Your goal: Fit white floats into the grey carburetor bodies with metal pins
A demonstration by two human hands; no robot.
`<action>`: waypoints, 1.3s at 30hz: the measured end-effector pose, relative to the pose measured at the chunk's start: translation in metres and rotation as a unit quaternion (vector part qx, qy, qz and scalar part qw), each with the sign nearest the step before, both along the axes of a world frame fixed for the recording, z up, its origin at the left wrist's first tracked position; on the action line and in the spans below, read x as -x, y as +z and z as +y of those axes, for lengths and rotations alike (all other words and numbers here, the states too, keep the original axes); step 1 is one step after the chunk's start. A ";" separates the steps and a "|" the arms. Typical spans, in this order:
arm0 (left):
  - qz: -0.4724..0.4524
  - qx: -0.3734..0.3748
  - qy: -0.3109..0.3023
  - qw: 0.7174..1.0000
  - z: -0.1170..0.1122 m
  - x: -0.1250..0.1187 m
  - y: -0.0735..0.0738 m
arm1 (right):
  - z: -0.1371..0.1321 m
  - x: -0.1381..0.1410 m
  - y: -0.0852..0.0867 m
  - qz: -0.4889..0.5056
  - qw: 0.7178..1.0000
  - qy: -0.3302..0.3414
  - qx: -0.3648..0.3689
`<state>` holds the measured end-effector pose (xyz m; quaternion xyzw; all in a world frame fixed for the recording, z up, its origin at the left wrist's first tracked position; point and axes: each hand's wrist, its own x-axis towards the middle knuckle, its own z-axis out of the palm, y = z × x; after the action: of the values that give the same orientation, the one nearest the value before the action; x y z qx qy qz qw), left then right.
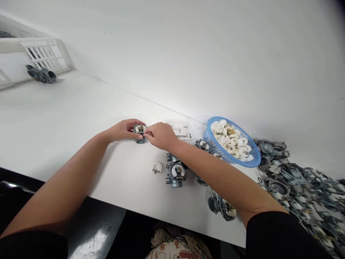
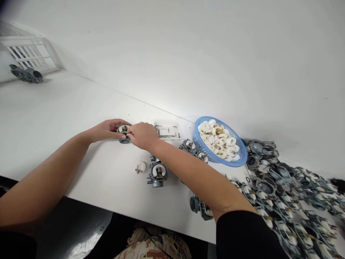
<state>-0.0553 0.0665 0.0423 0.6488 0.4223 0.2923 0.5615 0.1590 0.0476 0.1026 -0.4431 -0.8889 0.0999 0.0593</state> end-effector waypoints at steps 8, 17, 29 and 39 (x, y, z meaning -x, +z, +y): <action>-0.011 -0.001 0.012 1.000 0.000 -0.001 -0.002 | -0.001 -0.010 0.002 0.016 0.999 -0.029 0.003; 0.009 -0.011 0.011 1.000 -0.002 -0.001 0.001 | -0.023 -0.083 0.069 0.087 0.992 -0.087 0.001; -0.046 0.018 -0.034 0.998 -0.002 0.004 0.002 | -0.042 -0.147 0.115 0.185 0.972 -0.137 -0.048; -0.049 0.030 -0.028 0.998 -0.002 0.003 0.002 | -0.041 -0.151 0.105 0.100 0.984 -0.147 0.004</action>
<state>-0.0583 0.0640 0.0444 0.6283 0.3843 0.2948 0.6088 0.3098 0.0064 0.2072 -0.5569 -0.8034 0.1376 0.1598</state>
